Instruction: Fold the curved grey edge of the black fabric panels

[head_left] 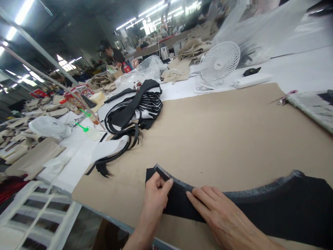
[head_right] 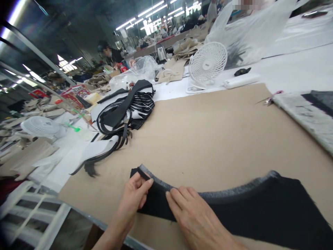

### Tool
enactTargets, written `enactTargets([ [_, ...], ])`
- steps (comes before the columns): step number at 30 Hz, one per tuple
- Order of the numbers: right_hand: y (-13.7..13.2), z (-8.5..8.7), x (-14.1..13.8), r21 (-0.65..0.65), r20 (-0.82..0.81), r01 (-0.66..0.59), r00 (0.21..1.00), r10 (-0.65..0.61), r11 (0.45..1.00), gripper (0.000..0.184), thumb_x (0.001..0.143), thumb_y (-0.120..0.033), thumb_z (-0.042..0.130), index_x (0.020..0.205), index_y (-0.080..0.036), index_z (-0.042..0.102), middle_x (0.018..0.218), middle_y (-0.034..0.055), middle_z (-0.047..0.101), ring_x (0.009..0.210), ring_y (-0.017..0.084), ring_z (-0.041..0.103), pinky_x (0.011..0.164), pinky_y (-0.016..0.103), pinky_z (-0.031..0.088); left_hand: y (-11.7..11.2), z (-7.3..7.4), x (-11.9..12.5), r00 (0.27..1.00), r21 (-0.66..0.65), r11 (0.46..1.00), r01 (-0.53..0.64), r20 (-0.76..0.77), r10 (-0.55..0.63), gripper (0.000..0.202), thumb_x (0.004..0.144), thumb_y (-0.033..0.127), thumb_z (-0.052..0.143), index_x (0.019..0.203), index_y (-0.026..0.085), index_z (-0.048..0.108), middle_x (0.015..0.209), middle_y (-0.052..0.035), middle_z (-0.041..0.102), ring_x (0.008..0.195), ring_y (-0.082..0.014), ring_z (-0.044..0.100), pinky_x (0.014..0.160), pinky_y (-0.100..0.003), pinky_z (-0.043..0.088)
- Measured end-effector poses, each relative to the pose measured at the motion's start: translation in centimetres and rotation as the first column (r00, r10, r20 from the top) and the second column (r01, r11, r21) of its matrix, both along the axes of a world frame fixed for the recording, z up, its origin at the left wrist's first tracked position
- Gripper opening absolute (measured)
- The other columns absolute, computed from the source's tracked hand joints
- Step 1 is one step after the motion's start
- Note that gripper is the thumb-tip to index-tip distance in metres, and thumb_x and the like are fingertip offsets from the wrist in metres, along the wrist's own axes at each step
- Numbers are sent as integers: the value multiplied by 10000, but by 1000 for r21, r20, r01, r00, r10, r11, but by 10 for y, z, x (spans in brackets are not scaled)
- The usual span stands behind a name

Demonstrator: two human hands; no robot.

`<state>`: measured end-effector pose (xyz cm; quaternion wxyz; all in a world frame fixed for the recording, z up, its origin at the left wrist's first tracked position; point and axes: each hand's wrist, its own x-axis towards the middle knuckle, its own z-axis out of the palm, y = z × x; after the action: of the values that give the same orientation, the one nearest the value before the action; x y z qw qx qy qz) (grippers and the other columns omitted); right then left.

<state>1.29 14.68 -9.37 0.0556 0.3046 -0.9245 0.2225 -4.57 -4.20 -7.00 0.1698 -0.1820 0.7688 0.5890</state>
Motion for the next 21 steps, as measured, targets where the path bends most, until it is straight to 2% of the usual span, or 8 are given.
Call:
enactTargets([
  [3,0,0,0,-7,4,5,1000,-5,1000,555,676,-6,532,1215,-139,548,1095,31,558,910,205,486,837,360,414,-12,4,-9,999,8,1000,-15,38,14,302,656,459,622,673,197,471,504,112,419,258,-15,280,310,-188,99],
  [7,-1,0,-2,-36,-51,6,999,-8,999,587,632,4,496,1202,-119,558,1098,42,566,901,208,491,845,365,399,-21,7,-18,999,-46,999,-26,42,28,301,624,438,624,602,207,433,416,122,377,245,-21,288,297,-163,110],
  [15,-3,6,-6,-44,-102,17,995,-22,999,536,634,-12,466,1139,-133,601,1023,34,582,854,198,500,808,344,407,-24,-7,-23,999,-74,997,-30,32,32,247,610,368,622,578,205,440,387,118,380,243,-37,319,296,-167,129],
  [21,-4,7,-8,-33,-91,12,996,-15,999,540,654,-45,475,1172,-145,587,1039,36,587,872,202,509,811,345,418,-25,-10,-21,999,-86,996,-32,22,34,229,627,352,615,586,205,443,404,116,390,252,-37,325,298,-170,143],
])
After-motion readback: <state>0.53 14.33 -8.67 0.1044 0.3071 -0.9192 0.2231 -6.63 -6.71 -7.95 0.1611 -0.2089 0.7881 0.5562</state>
